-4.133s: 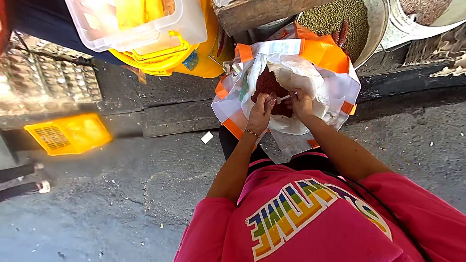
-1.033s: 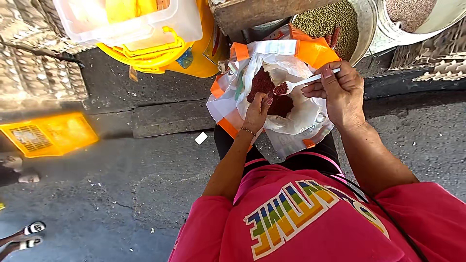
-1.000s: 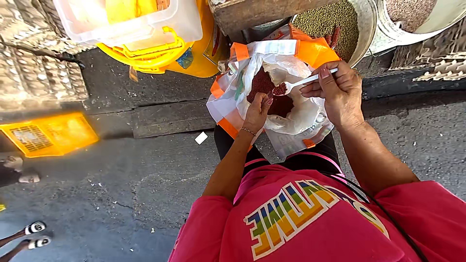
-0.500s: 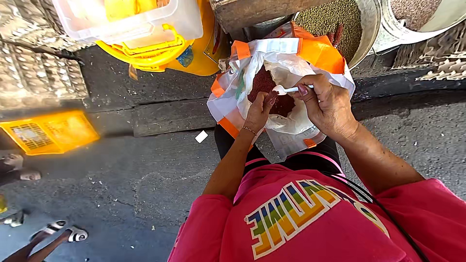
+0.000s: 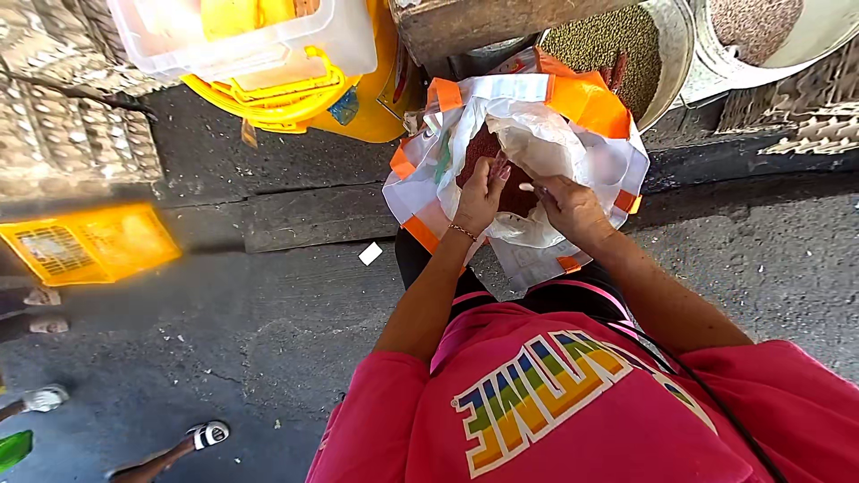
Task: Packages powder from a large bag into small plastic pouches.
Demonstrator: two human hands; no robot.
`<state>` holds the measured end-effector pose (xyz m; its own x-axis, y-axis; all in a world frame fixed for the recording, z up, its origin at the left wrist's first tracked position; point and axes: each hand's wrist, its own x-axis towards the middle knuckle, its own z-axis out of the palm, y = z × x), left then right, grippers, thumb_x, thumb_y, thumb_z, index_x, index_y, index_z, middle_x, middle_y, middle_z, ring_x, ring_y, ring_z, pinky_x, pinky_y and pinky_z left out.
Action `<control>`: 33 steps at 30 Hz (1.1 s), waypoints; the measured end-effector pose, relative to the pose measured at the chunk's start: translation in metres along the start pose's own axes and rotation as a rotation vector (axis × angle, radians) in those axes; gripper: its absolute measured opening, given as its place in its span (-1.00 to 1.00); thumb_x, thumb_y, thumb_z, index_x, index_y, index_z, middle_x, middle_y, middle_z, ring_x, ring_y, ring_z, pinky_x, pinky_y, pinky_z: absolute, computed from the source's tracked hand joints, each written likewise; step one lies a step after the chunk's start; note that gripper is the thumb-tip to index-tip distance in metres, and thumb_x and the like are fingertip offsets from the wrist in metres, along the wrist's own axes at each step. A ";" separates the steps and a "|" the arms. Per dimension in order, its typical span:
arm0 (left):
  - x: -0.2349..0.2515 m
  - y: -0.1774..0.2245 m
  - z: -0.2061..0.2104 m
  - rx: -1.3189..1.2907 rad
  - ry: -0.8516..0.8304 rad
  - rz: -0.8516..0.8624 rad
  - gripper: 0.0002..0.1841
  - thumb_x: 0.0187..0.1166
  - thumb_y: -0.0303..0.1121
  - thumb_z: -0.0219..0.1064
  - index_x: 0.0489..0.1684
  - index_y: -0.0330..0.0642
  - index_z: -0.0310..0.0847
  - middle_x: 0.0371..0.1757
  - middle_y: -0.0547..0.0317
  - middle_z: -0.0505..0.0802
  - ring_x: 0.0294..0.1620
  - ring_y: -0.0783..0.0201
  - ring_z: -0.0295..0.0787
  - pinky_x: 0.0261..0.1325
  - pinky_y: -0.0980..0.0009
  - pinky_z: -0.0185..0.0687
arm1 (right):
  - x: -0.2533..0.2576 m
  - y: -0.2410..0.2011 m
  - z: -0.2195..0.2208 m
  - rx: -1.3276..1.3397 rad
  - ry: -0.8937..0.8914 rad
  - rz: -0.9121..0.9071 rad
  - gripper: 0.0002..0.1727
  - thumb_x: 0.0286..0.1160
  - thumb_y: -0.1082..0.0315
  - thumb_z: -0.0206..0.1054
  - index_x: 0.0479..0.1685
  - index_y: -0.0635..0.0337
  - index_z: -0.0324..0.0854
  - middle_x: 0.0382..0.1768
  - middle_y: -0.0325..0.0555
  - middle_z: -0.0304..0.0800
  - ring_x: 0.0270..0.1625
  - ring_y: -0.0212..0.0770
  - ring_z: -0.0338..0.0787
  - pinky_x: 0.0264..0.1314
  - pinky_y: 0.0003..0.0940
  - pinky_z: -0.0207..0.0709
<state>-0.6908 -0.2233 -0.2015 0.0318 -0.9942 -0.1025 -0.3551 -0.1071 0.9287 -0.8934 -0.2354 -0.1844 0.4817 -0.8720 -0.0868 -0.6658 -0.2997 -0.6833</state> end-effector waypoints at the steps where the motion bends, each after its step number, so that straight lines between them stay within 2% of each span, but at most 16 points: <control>1: 0.001 0.004 0.000 -0.009 0.007 0.026 -0.74 0.79 -0.35 0.13 0.11 -0.44 0.52 -0.19 -0.04 0.73 -0.20 0.29 0.68 0.00 0.36 0.62 | -0.002 0.010 0.007 -0.027 -0.101 0.057 -0.68 0.79 0.37 0.13 0.21 0.36 0.72 0.14 0.32 0.82 0.12 0.33 0.85 0.18 0.30 0.66; 3: 0.001 0.006 0.001 -0.010 0.001 0.053 -0.74 0.79 -0.35 0.13 0.10 -0.45 0.52 -0.20 -0.04 0.72 -0.20 0.29 0.68 -0.01 0.36 0.62 | -0.004 0.021 0.015 -0.090 -0.227 0.133 -0.70 0.74 0.44 0.18 0.25 0.38 0.70 0.26 0.36 0.75 0.25 0.42 0.78 0.25 0.40 0.59; 5: 0.000 0.004 0.000 -0.004 -0.004 0.042 -0.72 0.80 -0.33 0.13 0.12 -0.44 0.52 -0.18 -0.06 0.73 -0.19 0.26 0.70 0.01 0.33 0.64 | -0.007 0.017 0.016 -0.160 -0.194 0.095 -0.70 0.67 0.52 0.20 0.27 0.42 0.67 0.35 0.39 0.68 0.36 0.44 0.70 0.34 0.35 0.57; 7: -0.002 0.004 -0.002 -0.010 0.000 0.023 -0.71 0.80 -0.32 0.13 0.15 -0.44 0.51 -0.16 -0.08 0.75 -0.16 0.24 0.73 0.03 0.30 0.66 | -0.014 0.002 0.014 -0.176 -0.191 -0.017 -0.68 0.63 0.50 0.24 0.27 0.43 0.65 0.34 0.42 0.66 0.41 0.45 0.66 0.34 0.35 0.56; 10: -0.005 0.006 -0.005 -0.027 0.023 0.027 -0.72 0.81 -0.32 0.12 0.14 -0.42 0.49 -0.16 -0.04 0.72 -0.17 0.29 0.70 0.00 0.36 0.64 | -0.030 -0.010 0.025 -0.203 -0.422 -0.117 -0.57 0.53 0.25 0.47 0.28 0.34 0.69 0.25 0.36 0.73 0.38 0.43 0.67 0.22 0.44 0.54; 11: -0.005 0.009 -0.007 -0.034 0.034 0.033 -0.72 0.81 -0.32 0.12 0.15 -0.43 0.49 -0.15 -0.05 0.73 -0.17 0.29 0.71 0.00 0.36 0.65 | -0.032 -0.009 0.029 -0.251 -0.518 -0.097 -0.58 0.55 0.25 0.47 0.27 0.33 0.70 0.23 0.33 0.74 0.37 0.40 0.67 0.22 0.42 0.52; 12: -0.006 0.011 -0.008 -0.039 0.043 0.036 -0.72 0.81 -0.32 0.11 0.14 -0.43 0.48 -0.17 -0.03 0.71 -0.19 0.30 0.69 -0.01 0.37 0.63 | -0.031 -0.007 0.033 -0.296 -0.562 -0.078 -0.66 0.55 0.34 0.45 0.20 0.36 0.72 0.18 0.34 0.75 0.32 0.40 0.69 0.19 0.40 0.51; 14: -0.006 0.017 -0.012 -0.041 0.058 0.040 -0.73 0.81 -0.33 0.10 0.14 -0.44 0.48 -0.19 -0.01 0.69 -0.21 0.32 0.65 -0.02 0.39 0.60 | -0.026 -0.006 0.034 -0.331 -0.466 -0.069 -0.78 0.44 0.63 0.33 0.02 0.41 0.76 0.05 0.36 0.80 0.23 0.41 0.75 0.16 0.37 0.53; 16: -0.007 0.020 -0.016 -0.032 0.055 0.041 -0.73 0.81 -0.33 0.11 0.12 -0.43 0.48 -0.20 -0.02 0.68 -0.21 0.31 0.64 -0.02 0.39 0.59 | -0.024 -0.014 0.029 -0.320 -0.251 -0.149 -0.81 0.44 0.68 0.27 -0.09 0.41 0.76 -0.04 0.33 0.83 0.14 0.39 0.81 0.07 0.33 0.61; 17: -0.009 0.020 -0.017 -0.028 0.049 0.039 -0.73 0.81 -0.33 0.11 0.12 -0.43 0.49 -0.20 -0.02 0.68 -0.21 0.31 0.65 -0.02 0.38 0.59 | -0.026 -0.021 0.027 -0.309 -0.235 -0.170 -0.81 0.45 0.66 0.27 -0.09 0.40 0.76 -0.04 0.32 0.83 0.13 0.37 0.81 0.05 0.33 0.61; 19: -0.010 0.019 -0.017 -0.027 0.042 0.053 -0.74 0.82 -0.31 0.10 0.08 -0.42 0.47 -0.23 0.02 0.65 -0.26 0.33 0.60 -0.07 0.40 0.56 | -0.032 -0.032 0.022 -0.279 -0.399 -0.132 -0.80 0.48 0.58 0.32 0.00 0.35 0.77 0.01 0.31 0.82 0.15 0.40 0.79 0.07 0.41 0.56; 21: -0.010 0.019 -0.016 -0.027 0.040 0.055 -0.72 0.82 -0.31 0.10 0.11 -0.43 0.47 -0.21 -0.01 0.66 -0.24 0.31 0.61 -0.05 0.38 0.57 | -0.033 -0.032 0.015 -0.239 -0.508 -0.053 -0.70 0.66 0.27 0.35 0.20 0.25 0.75 0.16 0.26 0.80 0.22 0.36 0.78 0.13 0.41 0.56; 24: -0.016 0.023 -0.015 -0.013 0.042 0.056 -0.71 0.82 -0.31 0.10 0.14 -0.44 0.50 -0.17 -0.07 0.72 -0.18 0.25 0.68 0.02 0.32 0.62 | -0.029 -0.044 -0.010 -0.059 -0.214 -0.030 -0.59 0.70 0.20 0.30 0.33 0.31 0.66 0.26 0.29 0.75 0.20 0.33 0.82 0.19 0.39 0.64; 26: -0.021 0.023 -0.012 -0.011 0.026 0.064 -0.70 0.82 -0.31 0.10 0.17 -0.44 0.50 -0.15 -0.09 0.75 -0.15 0.23 0.73 0.04 0.28 0.66 | -0.019 -0.059 -0.030 0.022 0.021 -0.058 -0.61 0.72 0.24 0.27 0.32 0.35 0.66 0.23 0.30 0.74 0.10 0.23 0.85 0.16 0.21 0.71; 28: -0.022 0.026 -0.009 -0.005 0.015 0.088 -0.70 0.82 -0.32 0.09 0.17 -0.44 0.50 -0.14 -0.09 0.75 -0.14 0.22 0.73 0.07 0.28 0.65 | -0.008 -0.073 -0.046 0.056 0.160 -0.141 -0.65 0.70 0.27 0.30 0.27 0.33 0.67 0.25 0.27 0.72 0.06 0.12 0.86 0.12 0.02 0.76; 33: -0.027 0.040 -0.008 -0.020 -0.007 0.102 -0.71 0.82 -0.34 0.08 0.17 -0.45 0.49 -0.15 -0.08 0.75 -0.14 0.23 0.73 0.07 0.25 0.67 | 0.015 -0.092 -0.059 -0.074 0.111 -0.270 -0.71 0.59 0.37 0.37 0.21 0.23 0.71 0.36 0.21 0.65 0.26 0.20 0.78 0.21 0.11 0.69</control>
<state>-0.6984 -0.2010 -0.1587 -0.0108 -0.9999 -0.0092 -0.3378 -0.0050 0.9412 -0.8579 -0.2439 -0.0801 0.5843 -0.7928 0.1734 -0.5637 -0.5501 -0.6161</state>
